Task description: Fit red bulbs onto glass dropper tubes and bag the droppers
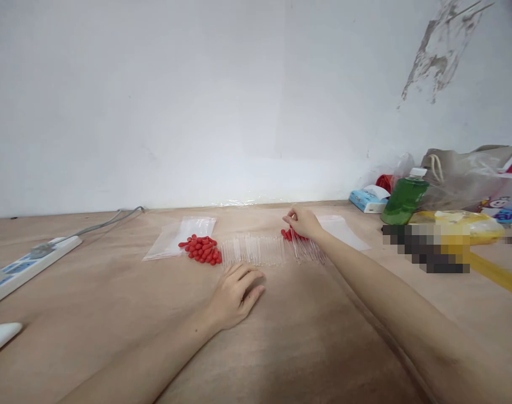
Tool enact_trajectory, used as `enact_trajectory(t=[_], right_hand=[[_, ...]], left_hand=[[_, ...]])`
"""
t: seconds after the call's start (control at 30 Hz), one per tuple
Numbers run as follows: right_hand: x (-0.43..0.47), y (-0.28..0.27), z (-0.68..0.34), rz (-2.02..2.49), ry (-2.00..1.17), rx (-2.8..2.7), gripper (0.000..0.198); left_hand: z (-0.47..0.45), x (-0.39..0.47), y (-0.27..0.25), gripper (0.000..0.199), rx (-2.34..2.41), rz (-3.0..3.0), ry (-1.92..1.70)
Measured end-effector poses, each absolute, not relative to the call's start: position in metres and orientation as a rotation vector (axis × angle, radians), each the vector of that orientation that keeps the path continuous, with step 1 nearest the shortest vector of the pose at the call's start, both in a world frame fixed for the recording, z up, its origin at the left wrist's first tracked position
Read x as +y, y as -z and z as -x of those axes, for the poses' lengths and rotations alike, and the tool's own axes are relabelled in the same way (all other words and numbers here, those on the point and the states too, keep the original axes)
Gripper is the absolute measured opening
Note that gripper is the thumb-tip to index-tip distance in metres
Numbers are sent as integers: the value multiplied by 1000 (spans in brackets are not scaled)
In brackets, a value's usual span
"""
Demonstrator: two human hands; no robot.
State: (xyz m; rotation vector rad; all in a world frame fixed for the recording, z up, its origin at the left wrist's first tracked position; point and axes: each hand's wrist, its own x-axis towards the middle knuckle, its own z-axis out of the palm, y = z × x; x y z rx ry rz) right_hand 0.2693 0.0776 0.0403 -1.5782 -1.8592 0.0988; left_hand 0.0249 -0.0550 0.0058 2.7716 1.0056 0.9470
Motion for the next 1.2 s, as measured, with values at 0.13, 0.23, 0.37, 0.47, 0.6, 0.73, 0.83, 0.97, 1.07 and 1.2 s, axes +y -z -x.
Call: enact_trajectory(t=[0.13, 0.23, 0.37, 0.47, 0.6, 0.73, 0.83, 0.97, 1.07, 1.2], right_hand=[[82, -24, -253, 1653, 34, -1917, 19], [80, -21, -250, 1661, 113, -1925, 20], [66, -25, -267, 1657, 149, -1892, 36], [49, -26, -296, 1658, 162, -1873, 31], [25, -18, -343, 1716, 163, -1862, 20], [9, -2, -372, 1803, 31, -1830, 21], [5, 8, -380, 1819, -19, -1797, 27], [6, 13, -382, 1804, -62, -1803, 33], [7, 12, -381, 1765, -92, -1843, 35], [5, 9, -378, 1718, -120, -1927, 32]], left_hand=[[-24, -55, -7, 18, 991, -2775, -907], [-24, -55, -7, 18, 974, -2784, -907], [-25, -56, -6, 17, 983, -2782, -977], [-27, -55, -5, 16, 1048, -2789, -1044], [-44, -40, -9, 12, 1209, -2821, -1038], [-83, -6, -16, 13, 1443, -2803, -976], [-111, 17, -19, 16, 1606, -2719, -854], [-130, 30, -20, 17, 1770, -2564, -679], [-135, 32, -22, 20, 1818, -2538, -608], [-146, 34, -28, 24, 1946, -2473, -466]])
